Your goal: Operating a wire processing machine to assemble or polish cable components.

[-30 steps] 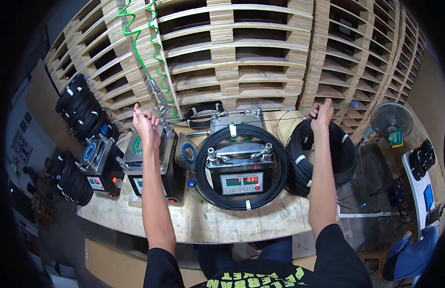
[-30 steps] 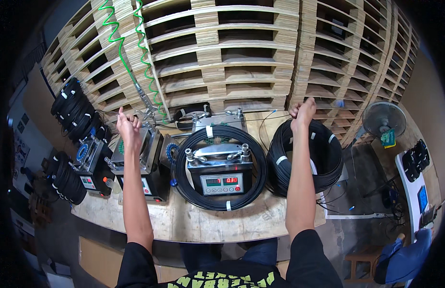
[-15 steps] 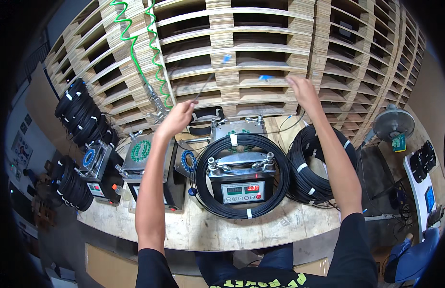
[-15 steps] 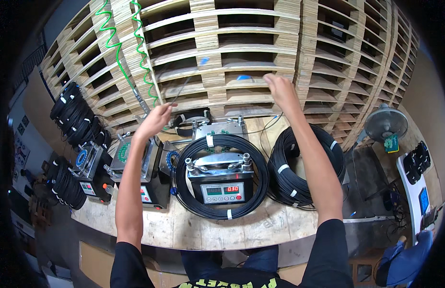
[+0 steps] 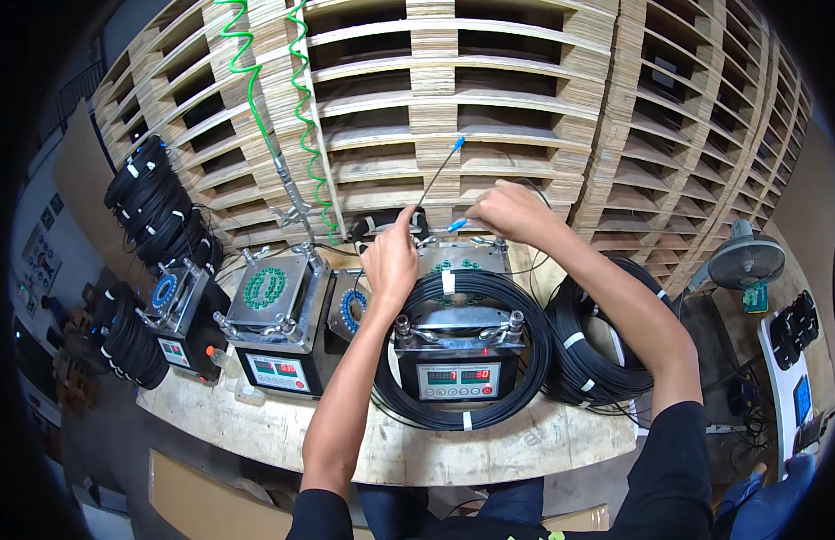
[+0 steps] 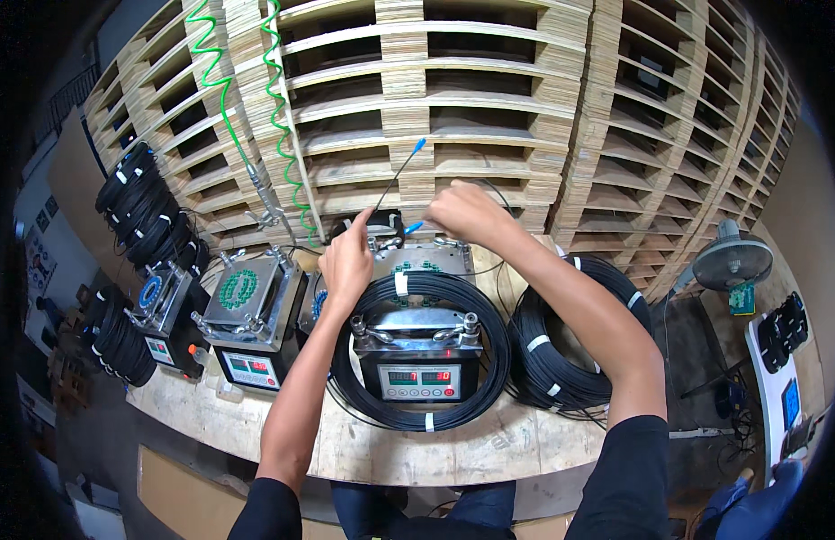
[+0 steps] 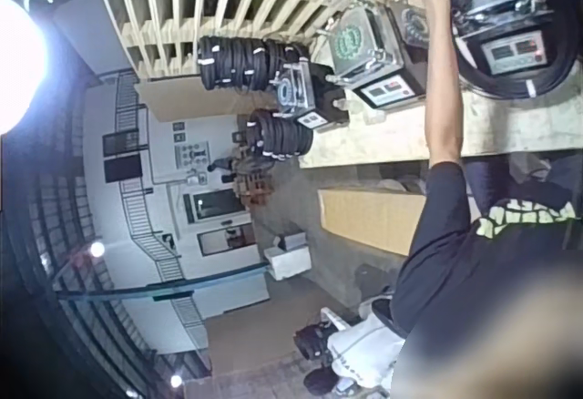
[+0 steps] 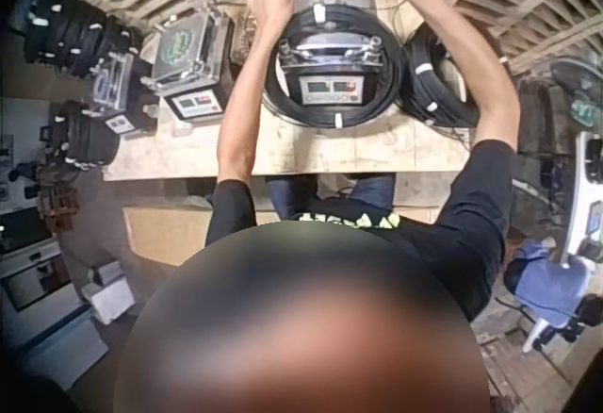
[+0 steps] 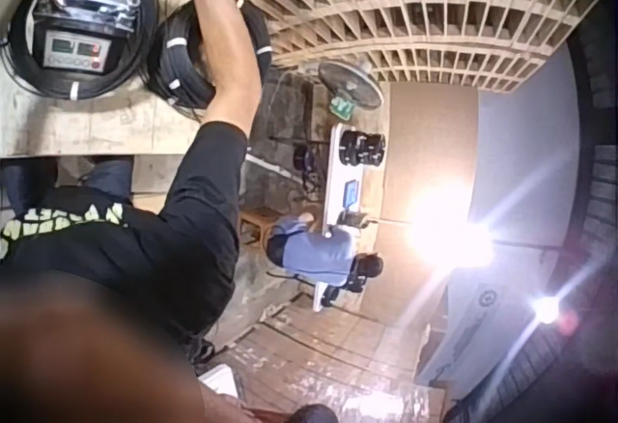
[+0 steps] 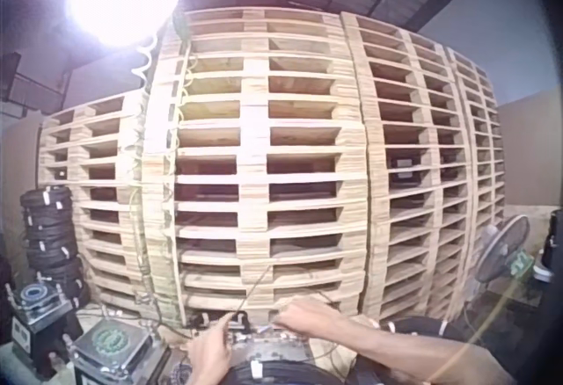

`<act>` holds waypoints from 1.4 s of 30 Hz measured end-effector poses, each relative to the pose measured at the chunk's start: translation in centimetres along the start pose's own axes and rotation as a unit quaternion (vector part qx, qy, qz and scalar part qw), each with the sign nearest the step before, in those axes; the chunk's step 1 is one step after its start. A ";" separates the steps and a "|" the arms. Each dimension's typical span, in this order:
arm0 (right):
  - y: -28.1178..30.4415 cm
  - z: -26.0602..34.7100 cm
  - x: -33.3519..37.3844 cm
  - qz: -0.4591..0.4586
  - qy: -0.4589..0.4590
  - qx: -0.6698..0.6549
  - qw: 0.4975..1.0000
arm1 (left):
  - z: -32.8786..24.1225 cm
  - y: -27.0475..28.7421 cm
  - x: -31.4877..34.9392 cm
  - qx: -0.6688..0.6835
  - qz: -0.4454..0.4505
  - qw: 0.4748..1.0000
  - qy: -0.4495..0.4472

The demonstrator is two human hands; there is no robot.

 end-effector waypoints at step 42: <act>-4.1 1.4 0.2 0.227 -0.010 -0.041 0.973 | -1.6 0.3 1.8 -0.070 -0.038 0.997 0.012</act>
Point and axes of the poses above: each hand's wrist, its own x-axis away from the middle knuckle, its own y-axis out of the back of the hand, z = x × y, the point moved 6 cm from there along -x, towards the middle knuckle, and after that the axes turned 14 degrees about -y, right-handed, at the moved point
